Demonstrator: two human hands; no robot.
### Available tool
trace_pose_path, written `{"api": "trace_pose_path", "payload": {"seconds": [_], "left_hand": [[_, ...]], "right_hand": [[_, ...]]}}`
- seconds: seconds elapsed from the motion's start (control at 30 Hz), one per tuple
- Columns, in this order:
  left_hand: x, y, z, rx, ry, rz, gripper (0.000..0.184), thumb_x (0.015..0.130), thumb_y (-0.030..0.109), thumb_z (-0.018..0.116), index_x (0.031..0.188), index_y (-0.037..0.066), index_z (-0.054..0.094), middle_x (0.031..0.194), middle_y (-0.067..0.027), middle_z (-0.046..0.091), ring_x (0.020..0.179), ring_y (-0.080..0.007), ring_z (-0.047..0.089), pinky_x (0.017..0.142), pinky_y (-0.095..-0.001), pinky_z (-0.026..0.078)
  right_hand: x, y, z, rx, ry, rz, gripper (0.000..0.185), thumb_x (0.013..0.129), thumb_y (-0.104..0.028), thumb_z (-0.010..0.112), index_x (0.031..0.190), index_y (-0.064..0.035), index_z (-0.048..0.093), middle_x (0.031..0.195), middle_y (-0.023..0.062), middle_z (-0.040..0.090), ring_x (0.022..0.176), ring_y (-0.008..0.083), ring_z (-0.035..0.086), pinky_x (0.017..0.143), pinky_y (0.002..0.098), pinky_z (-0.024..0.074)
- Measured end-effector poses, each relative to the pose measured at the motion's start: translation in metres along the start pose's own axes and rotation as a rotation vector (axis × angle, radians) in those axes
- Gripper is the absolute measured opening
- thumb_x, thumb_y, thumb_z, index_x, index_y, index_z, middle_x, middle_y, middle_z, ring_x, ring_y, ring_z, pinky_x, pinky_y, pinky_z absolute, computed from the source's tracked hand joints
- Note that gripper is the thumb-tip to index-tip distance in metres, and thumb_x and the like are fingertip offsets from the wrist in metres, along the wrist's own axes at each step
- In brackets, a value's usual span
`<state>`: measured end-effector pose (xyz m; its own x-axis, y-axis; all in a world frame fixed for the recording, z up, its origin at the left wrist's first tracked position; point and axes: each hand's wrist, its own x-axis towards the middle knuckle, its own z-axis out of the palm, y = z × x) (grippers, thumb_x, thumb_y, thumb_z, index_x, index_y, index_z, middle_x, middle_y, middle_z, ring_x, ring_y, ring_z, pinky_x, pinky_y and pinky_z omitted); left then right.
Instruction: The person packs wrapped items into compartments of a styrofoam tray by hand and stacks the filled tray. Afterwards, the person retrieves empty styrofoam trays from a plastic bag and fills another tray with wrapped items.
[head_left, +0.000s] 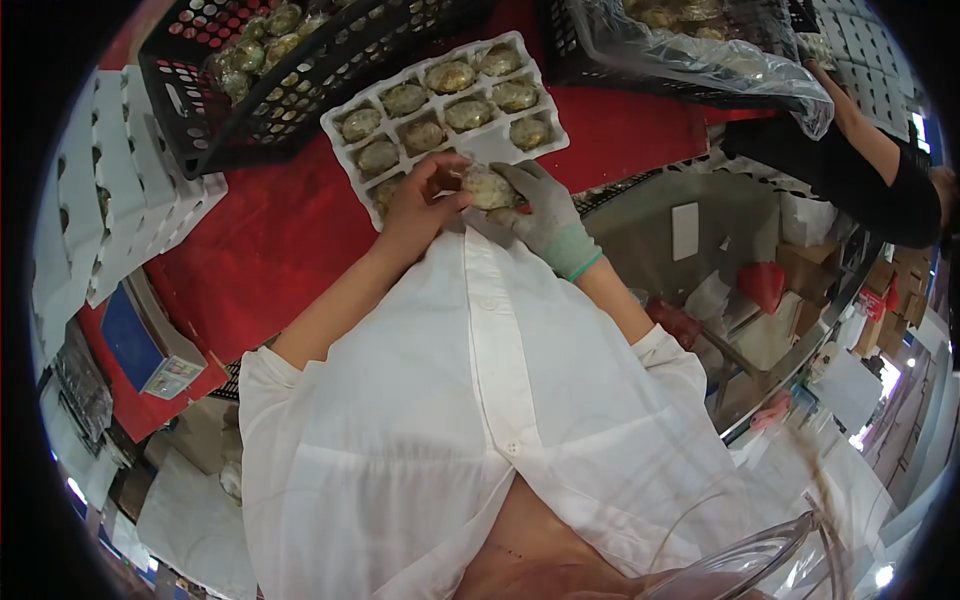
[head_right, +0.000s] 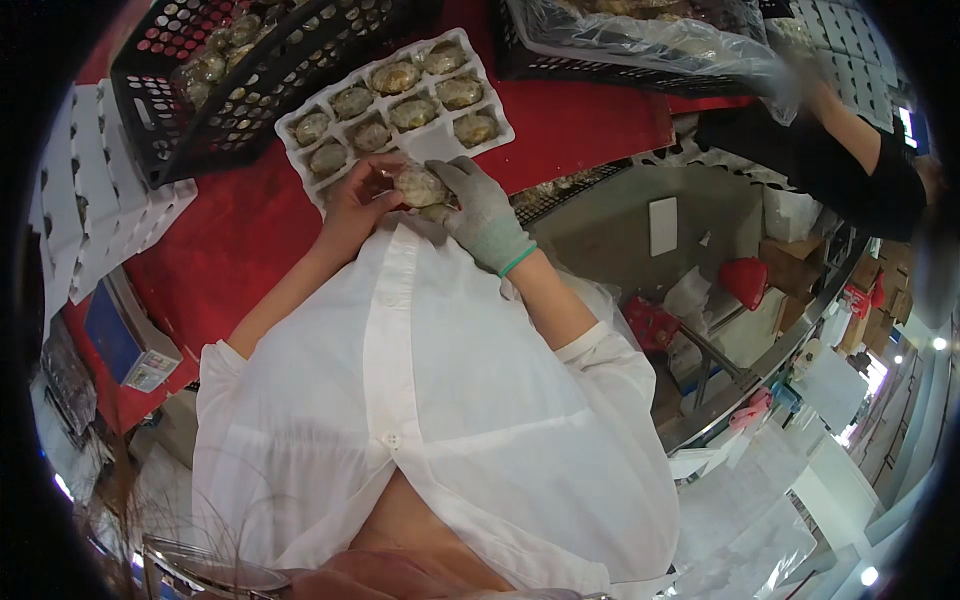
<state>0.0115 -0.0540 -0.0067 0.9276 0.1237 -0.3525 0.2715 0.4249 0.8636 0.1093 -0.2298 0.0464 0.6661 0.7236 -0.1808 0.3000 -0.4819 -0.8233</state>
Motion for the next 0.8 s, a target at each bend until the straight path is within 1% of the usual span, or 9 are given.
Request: {"api": "trace_pose_path", "payload": {"seconds": [0.07, 0.13, 0.2, 0.23, 0.3, 0.53, 0.6, 0.7, 0.8], "left_hand": [[0.002, -0.011, 0.001, 0.009, 0.029, 0.029, 0.036, 0.082, -0.002, 0.067, 0.116, 0.005, 0.057, 0.104, -0.0028, 0.059, 0.094, -0.0136, 0.059, 0.082, -0.0276, 0.051], [0.006, -0.015, 0.003, 0.013, 0.068, 0.061, 0.033, 0.081, -0.003, 0.068, 0.112, 0.003, 0.059, 0.102, -0.0044, 0.06, 0.089, -0.015, 0.061, 0.079, -0.0281, 0.052], [0.009, -0.011, 0.007, 0.479, 0.186, 0.386, 0.028, 0.079, 0.0, 0.071, 0.105, 0.0, 0.062, 0.098, -0.0097, 0.062, 0.08, -0.0193, 0.065, 0.071, -0.0306, 0.054], [0.011, -0.01, 0.007, 0.476, 0.191, 0.386, 0.028, 0.079, 0.0, 0.071, 0.105, 0.0, 0.062, 0.098, -0.0097, 0.062, 0.08, -0.0193, 0.065, 0.071, -0.0306, 0.054], [0.015, -0.011, 0.009, 0.752, 0.297, 0.384, 0.026, 0.08, 0.005, 0.073, 0.104, 0.002, 0.064, 0.098, -0.0109, 0.063, 0.076, -0.0198, 0.067, 0.071, -0.0282, 0.055], [0.038, -0.024, 0.014, 0.765, 0.414, 0.336, 0.019, 0.076, 0.01, 0.075, 0.092, 0.005, 0.067, 0.095, -0.0082, 0.064, 0.074, -0.0239, 0.066, 0.064, -0.0355, 0.052], [0.038, -0.014, 0.015, 1.2, 0.452, 0.478, 0.015, 0.075, 0.011, 0.073, 0.089, 0.006, 0.067, 0.09, -0.009, 0.061, 0.074, -0.029, 0.064, 0.065, -0.0394, 0.051], [0.045, -0.011, 0.006, 1.169, 0.273, 0.345, 0.014, 0.076, 0.011, 0.07, 0.089, 0.007, 0.067, 0.088, -0.0105, 0.058, 0.076, -0.0327, 0.062, 0.067, -0.0424, 0.05], [0.051, -0.015, 0.001, 1.25, 0.227, 0.332, 0.013, 0.077, 0.011, 0.07, 0.088, 0.005, 0.067, 0.089, -0.0115, 0.059, 0.078, -0.0325, 0.063, 0.067, -0.0425, 0.051]], "right_hand": [[-0.001, 0.005, 0.003, -0.142, -0.013, 0.051, 0.053, 0.073, -0.018, 0.074, 0.12, -0.0029, 0.054, 0.111, 0.0188, 0.057, 0.099, 0.037, 0.059, 0.082, 0.043, 0.0488], [-0.001, 0.015, 0.008, -0.101, 0.006, 0.075, 0.054, 0.072, -0.018, 0.075, 0.12, -0.0034, 0.054, 0.111, 0.0182, 0.057, 0.098, 0.0372, 0.059, 0.081, 0.0435, 0.0491], [0.004, 0.02, 0.008, -0.057, 0.024, 0.098, 0.055, 0.072, -0.018, 0.077, 0.119, -0.0038, 0.053, 0.111, 0.0177, 0.057, 0.097, 0.0374, 0.06, 0.079, 0.0439, 0.0494], [0.009, 0.019, 0.006, -0.129, 0.034, 0.099, 0.055, 0.071, -0.018, 0.077, 0.118, -0.0038, 0.054, 0.11, 0.0173, 0.057, 0.096, 0.0371, 0.06, 0.079, 0.0442, 0.0498], [0.017, 0.022, 0.004, -0.202, 0.043, 0.102, 0.054, 0.07, -0.019, 0.078, 0.117, -0.0039, 0.055, 0.11, 0.0168, 0.057, 0.096, 0.0368, 0.06, 0.079, 0.0444, 0.0501], [0.05, 0.041, -0.004, -0.547, -0.002, -0.108, 0.047, 0.07, -0.019, 0.078, 0.114, -0.0114, 0.061, 0.11, 0.0133, 0.056, 0.095, 0.0345, 0.062, 0.078, 0.043, 0.0521], [0.052, 0.044, -0.001, -0.64, -0.011, -0.159, 0.047, 0.07, -0.018, 0.077, 0.114, -0.0128, 0.061, 0.109, 0.0123, 0.056, 0.095, 0.034, 0.062, 0.078, 0.0429, 0.0524], [0.06, 0.036, 0.004, -0.689, -0.076, -0.074, 0.044, 0.071, -0.019, 0.076, 0.112, -0.013, 0.061, 0.108, 0.0115, 0.056, 0.097, 0.0334, 0.062, 0.08, 0.0431, 0.0526], [0.068, 0.034, 0.007, -0.773, -0.098, -0.018, 0.042, 0.073, -0.018, 0.075, 0.111, -0.0126, 0.061, 0.108, 0.0115, 0.057, 0.098, 0.0339, 0.062, 0.08, 0.0435, 0.0527]]}}
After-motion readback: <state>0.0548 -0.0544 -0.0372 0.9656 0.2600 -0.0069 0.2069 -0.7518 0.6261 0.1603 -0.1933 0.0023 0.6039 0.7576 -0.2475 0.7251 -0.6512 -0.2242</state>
